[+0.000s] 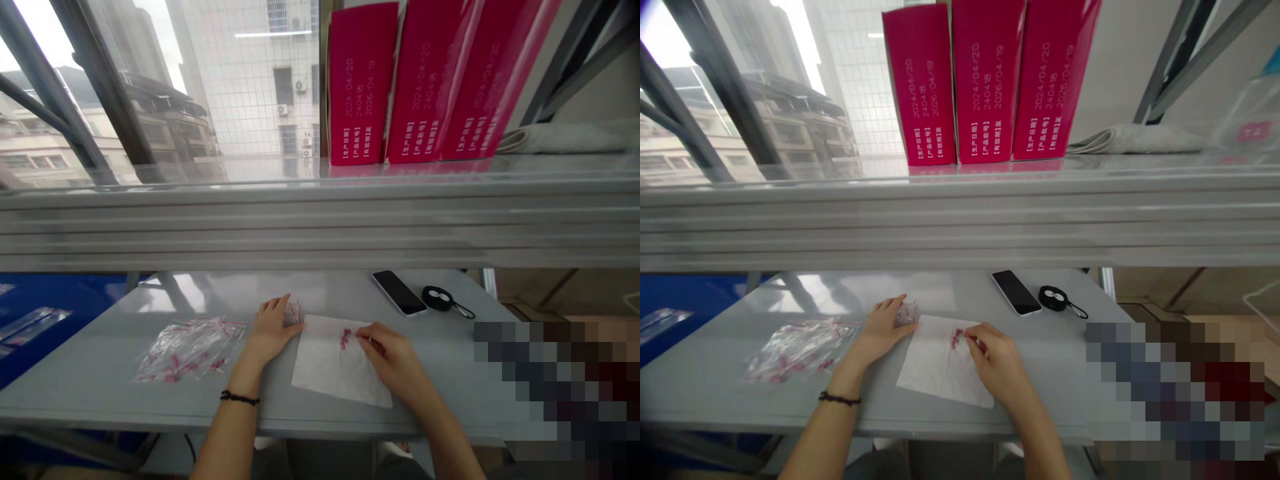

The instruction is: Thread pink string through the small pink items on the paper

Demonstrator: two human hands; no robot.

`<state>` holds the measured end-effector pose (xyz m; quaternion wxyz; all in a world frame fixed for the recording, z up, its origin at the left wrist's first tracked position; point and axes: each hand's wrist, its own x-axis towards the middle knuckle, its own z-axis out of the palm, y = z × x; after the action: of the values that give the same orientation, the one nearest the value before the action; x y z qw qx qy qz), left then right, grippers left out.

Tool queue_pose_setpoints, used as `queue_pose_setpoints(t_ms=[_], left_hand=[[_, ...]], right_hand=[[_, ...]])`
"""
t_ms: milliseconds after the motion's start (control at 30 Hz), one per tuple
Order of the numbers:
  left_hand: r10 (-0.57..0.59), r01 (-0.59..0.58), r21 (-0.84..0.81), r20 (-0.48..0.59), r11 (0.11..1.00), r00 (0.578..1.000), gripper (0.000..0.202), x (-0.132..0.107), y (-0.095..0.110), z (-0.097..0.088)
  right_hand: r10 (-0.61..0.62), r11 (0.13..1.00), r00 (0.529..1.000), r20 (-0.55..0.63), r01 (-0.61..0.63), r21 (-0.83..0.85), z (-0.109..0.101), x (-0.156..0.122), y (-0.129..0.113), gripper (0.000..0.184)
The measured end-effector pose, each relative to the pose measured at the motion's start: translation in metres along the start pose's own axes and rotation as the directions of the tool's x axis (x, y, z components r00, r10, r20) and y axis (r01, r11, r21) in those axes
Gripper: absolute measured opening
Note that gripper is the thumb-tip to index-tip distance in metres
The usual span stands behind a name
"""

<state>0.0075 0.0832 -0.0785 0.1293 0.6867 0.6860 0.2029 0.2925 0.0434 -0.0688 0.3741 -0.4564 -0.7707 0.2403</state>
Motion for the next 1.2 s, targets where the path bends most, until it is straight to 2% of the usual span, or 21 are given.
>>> queue_pose_setpoints(t_ms=[400, 600, 800, 1000, 1200], left_hand=[[-0.006, 0.007, -0.186, 0.005, 0.983, 1.0, 0.08, -0.001, -0.005, -0.007], [-0.002, 0.003, -0.246, 0.005, 0.969, 1.0, 0.083, -0.002, -0.006, -0.003], [0.029, -0.021, -0.305, 0.02, 0.952, 0.999, 0.086, -0.003, -0.01, -0.001], [0.064, -0.039, -0.394, 0.05, 0.918, 0.997, 0.078, -0.006, -0.017, 0.0], [0.069, -0.045, -0.398, 0.045, 0.916, 0.997, 0.072, -0.007, -0.019, -0.001]], right_hand=[[-0.02, 1.0, 1.0, -0.003, 0.02, -0.015, -0.001, -0.001, 0.004, 0.023], [-0.115, 0.988, 0.993, 0.012, 0.116, -0.104, 0.013, -0.001, 0.013, 0.03], [-0.161, 0.965, 0.983, 0.092, 0.176, -0.195, 0.021, -0.002, 0.013, 0.033], [-0.169, 0.955, 0.977, 0.126, 0.194, -0.226, 0.021, -0.003, 0.006, 0.033], [-0.18, 0.958, 0.976, 0.119, 0.201, -0.204, 0.019, -0.005, 0.008, 0.032]])
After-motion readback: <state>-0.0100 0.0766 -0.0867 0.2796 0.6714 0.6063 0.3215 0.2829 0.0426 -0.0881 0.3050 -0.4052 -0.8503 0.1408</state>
